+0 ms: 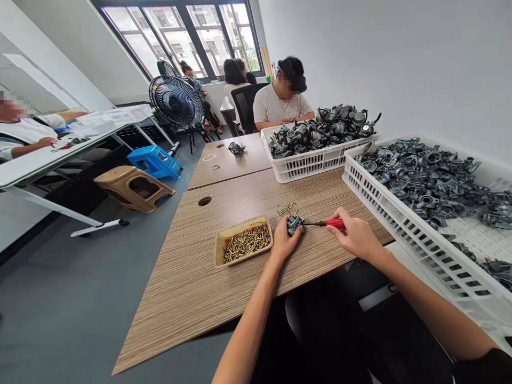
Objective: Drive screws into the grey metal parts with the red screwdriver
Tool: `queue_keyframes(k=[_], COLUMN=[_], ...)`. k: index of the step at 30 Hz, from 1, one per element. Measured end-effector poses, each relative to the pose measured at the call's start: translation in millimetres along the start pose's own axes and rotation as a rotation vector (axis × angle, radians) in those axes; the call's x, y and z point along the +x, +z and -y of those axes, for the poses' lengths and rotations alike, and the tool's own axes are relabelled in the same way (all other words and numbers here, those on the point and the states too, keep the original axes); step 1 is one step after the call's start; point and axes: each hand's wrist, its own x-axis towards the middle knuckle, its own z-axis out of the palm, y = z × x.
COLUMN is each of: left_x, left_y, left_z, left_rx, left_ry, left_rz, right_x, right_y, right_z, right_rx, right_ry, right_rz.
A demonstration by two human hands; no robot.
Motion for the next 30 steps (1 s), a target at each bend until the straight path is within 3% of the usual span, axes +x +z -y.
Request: queue_keyframes(k=[30], left_x=[-0.2], left_y=[1.0], left_z=[0.9], left_rx=[-0.001], left_ry=[-0.001], left_rz=[-0.007], right_x=[0.5], right_y=[0.8], right_z=[-1.0], right_rx=[-0.004], right_ry=[0.023], right_rz=[0.002])
